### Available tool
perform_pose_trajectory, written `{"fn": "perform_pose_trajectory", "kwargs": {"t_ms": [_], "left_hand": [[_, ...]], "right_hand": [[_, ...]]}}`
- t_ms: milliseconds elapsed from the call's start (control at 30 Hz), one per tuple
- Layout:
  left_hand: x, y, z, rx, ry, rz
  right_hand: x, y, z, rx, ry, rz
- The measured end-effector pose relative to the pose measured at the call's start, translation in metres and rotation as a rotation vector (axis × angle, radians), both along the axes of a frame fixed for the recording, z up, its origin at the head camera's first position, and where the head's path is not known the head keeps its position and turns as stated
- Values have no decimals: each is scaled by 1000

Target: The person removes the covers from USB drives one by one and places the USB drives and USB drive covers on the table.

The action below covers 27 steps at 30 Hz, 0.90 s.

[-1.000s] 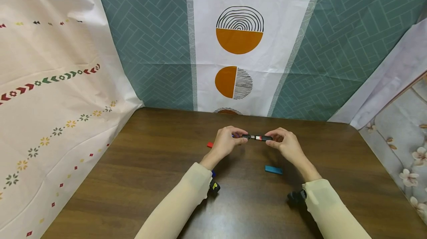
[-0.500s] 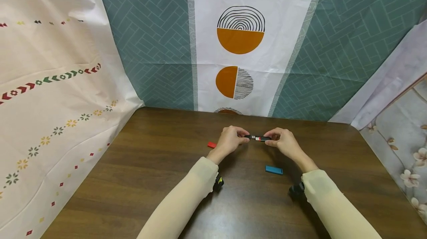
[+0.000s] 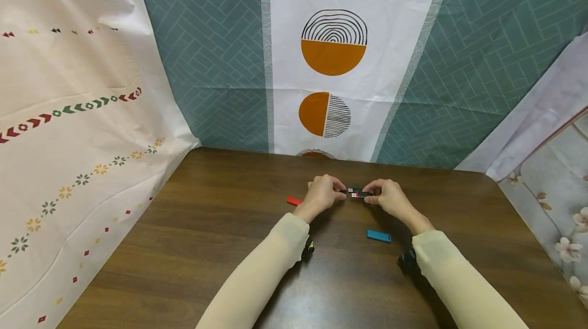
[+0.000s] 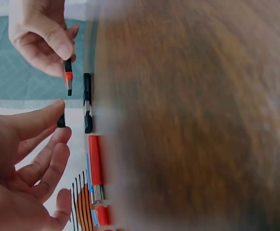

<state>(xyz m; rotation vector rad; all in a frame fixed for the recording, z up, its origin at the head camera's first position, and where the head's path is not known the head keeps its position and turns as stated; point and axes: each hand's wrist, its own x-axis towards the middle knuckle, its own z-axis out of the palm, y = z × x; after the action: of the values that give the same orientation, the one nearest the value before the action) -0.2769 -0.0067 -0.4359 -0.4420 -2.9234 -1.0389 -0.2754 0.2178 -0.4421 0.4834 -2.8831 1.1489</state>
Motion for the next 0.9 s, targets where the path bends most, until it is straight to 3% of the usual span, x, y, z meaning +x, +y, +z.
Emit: {"fn": "perform_pose_trajectory", "kwargs": {"t_ms": [367, 600, 900], "left_hand": [[0, 8, -5, -102, 19, -4], [0, 12, -7, -153, 33, -1], [-1, 16, -9, -212, 67, -1]], "right_hand": [[-1, -7, -2, 115, 27, 36], [-1, -9, -4, 148, 62, 49], [-5, -9, -8, 179, 46, 44]]}}
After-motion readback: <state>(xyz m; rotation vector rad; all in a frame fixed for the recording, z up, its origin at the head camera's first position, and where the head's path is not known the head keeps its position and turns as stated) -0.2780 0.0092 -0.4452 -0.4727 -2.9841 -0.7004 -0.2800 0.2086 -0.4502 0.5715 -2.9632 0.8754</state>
